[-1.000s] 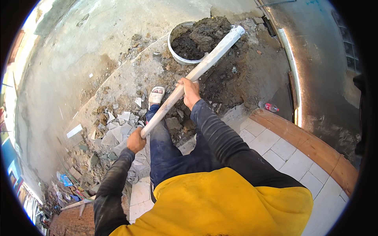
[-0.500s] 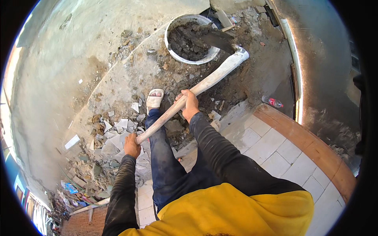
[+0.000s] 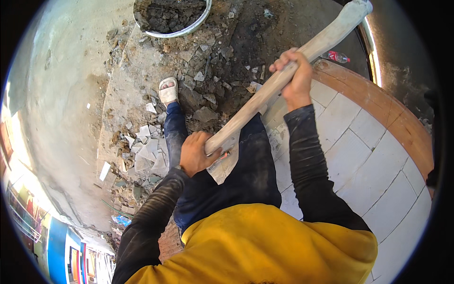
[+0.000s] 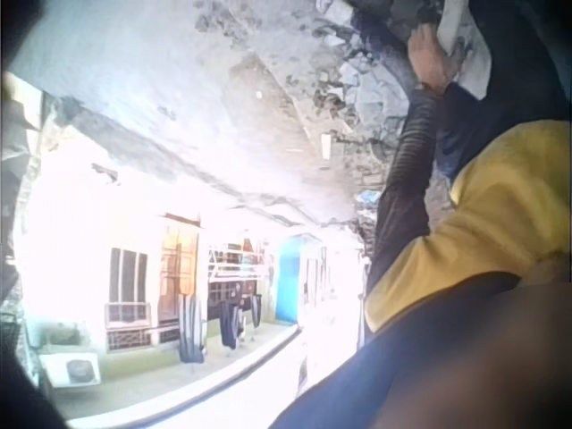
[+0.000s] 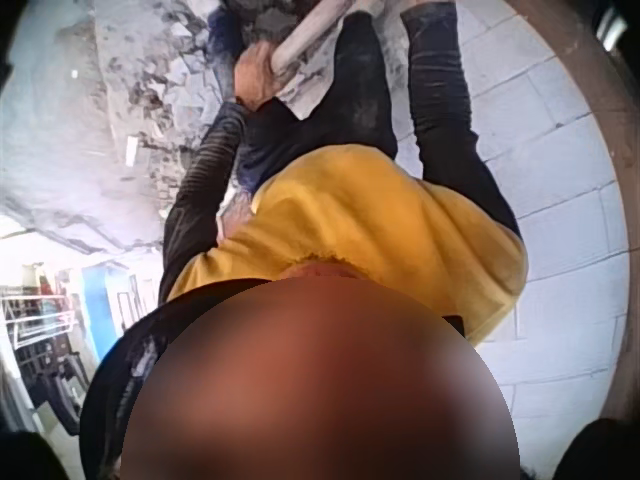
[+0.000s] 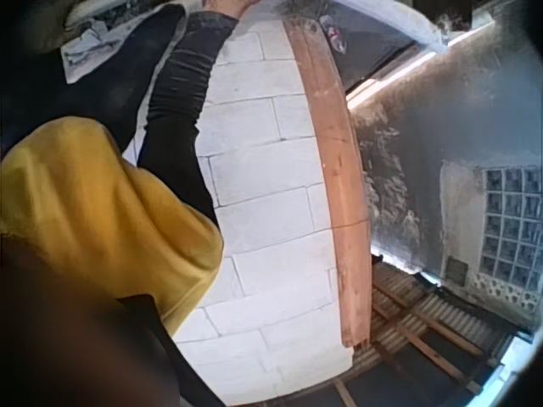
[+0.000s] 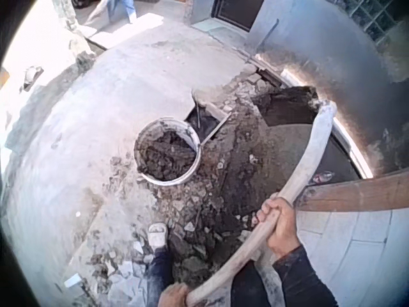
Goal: The person uses a long-handled tool to repeatedly strike and break tiles and concrete on the floor. They gather the resulting debris into a white bucket. Another person briefly appears and hands over a bag, which is placed on the ground.
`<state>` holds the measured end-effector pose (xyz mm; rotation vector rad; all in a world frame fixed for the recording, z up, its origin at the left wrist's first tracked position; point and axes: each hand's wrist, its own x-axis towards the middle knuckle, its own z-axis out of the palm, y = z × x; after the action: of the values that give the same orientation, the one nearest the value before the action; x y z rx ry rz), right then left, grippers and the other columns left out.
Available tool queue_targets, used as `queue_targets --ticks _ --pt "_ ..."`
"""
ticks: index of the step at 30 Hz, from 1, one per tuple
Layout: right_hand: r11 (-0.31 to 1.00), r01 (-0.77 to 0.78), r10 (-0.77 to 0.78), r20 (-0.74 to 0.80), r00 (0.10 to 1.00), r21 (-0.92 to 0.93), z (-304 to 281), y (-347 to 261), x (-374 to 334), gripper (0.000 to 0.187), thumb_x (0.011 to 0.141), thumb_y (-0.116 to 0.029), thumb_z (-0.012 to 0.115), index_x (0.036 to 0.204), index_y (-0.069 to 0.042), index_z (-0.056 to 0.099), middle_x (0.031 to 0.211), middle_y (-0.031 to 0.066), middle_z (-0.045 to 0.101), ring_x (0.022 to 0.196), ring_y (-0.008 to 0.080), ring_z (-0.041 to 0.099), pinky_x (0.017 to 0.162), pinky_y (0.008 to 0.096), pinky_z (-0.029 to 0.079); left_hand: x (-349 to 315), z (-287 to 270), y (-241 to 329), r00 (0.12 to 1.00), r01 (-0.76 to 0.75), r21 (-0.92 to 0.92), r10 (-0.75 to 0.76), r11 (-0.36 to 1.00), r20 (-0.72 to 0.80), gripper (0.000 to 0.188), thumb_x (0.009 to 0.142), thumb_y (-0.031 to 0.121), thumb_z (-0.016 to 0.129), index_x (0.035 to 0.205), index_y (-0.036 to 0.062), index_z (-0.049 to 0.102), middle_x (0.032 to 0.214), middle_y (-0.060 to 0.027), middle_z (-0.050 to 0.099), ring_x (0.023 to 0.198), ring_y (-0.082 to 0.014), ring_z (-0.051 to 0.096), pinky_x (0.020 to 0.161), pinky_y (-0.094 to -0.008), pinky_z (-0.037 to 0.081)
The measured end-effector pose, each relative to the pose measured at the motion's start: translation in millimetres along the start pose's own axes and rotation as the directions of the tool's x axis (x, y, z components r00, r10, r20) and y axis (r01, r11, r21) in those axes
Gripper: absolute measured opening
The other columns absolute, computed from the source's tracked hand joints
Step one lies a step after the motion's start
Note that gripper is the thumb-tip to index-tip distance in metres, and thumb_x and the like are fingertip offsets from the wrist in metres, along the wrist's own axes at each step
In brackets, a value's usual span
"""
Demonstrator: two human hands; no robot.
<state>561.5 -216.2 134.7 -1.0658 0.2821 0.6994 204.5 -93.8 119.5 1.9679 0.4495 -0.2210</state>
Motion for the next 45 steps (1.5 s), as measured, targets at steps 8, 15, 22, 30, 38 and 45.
queue_targets --ticks 8,15,22,30,38,45 --pt "0.758 0.093 -0.350 -0.283 0.893 -0.645 -123 24 189 0.017 0.088 -0.006 0.074 0.091 0.004 0.061 0.080 0.0110 0.063 0.059 0.0225 0.065 0.056 0.0387 0.059 178 161 0 0.909 0.407 -0.472 -0.294 0.782 0.296 0.038 0.084 0.029 0.078 0.101 -0.0024 0.065 0.079 -0.0074 0.066 0.073 -0.0161 0.062 0.070 -0.0345 0.051" --pt "0.490 -0.862 0.562 -0.709 0.427 -0.130 -239 351 -52 0.037 0.089 -0.015 0.073 0.114 0.002 0.052 0.074 0.0104 0.057 0.057 0.0247 0.061 0.052 0.0446 0.052 -38 113 -2 0.190 0.839 0.342 -0.818 0.423 0.543 0.055 0.076 0.038 0.083 0.109 -0.0029 0.069 0.089 -0.0205 0.075 0.083 -0.0346 0.075 0.080 -0.0443 0.057" --pt "0.600 -0.753 0.481 -0.630 0.609 -0.270 -217 276 -49 0.046 0.088 -0.014 0.075 0.124 -0.002 0.049 0.088 0.0102 0.057 0.067 0.0235 0.062 0.058 0.0410 0.058 -72 110 38 0.440 0.878 -0.085 -0.726 0.471 0.529 0.048 0.079 0.031 0.079 0.110 -0.0037 0.066 0.089 -0.0187 0.073 0.079 -0.0299 0.072 0.077 -0.0414 0.056" --pt "0.791 -0.454 0.211 -0.513 0.832 -0.410 -240 146 127 0.024 0.090 -0.009 0.071 0.102 -0.002 0.053 0.077 0.0078 0.060 0.059 0.0196 0.062 0.053 0.0369 0.055 94 192 -9 0.738 0.638 -0.262 -0.478 0.724 0.476 0.046 0.081 0.030 0.075 0.112 -0.0021 0.063 0.093 -0.0267 0.072 0.090 -0.0416 0.072 0.082 -0.0465 0.054" --pt "0.274 -0.789 0.447 -0.653 0.611 -0.550 -201 299 114 0.067 0.087 -0.009 0.068 0.138 0.012 0.030 0.097 0.0233 0.061 0.062 0.0271 0.066 0.054 0.0456 0.057 69 160 -26 0.413 0.870 -0.481 -0.692 0.107 0.592 0.020 0.084 0.016 0.076 0.093 0.0029 0.063 0.068 -0.0008 0.057 0.051 -0.0118 0.052 0.050 -0.0274 0.041" --pt "0.331 -0.816 0.570 -0.588 0.574 -0.475 -216 356 21 0.063 0.083 -0.009 0.065 0.133 0.010 0.033 0.109 0.0263 0.064 0.068 0.0283 0.071 0.062 0.0417 0.061 -13 116 25 0.326 0.876 -0.481 -0.713 -0.019 0.621 0.025 0.090 0.023 0.077 0.092 0.0068 0.058 0.062 0.0011 0.052 0.046 -0.0089 0.047 0.043 -0.0257 0.037"
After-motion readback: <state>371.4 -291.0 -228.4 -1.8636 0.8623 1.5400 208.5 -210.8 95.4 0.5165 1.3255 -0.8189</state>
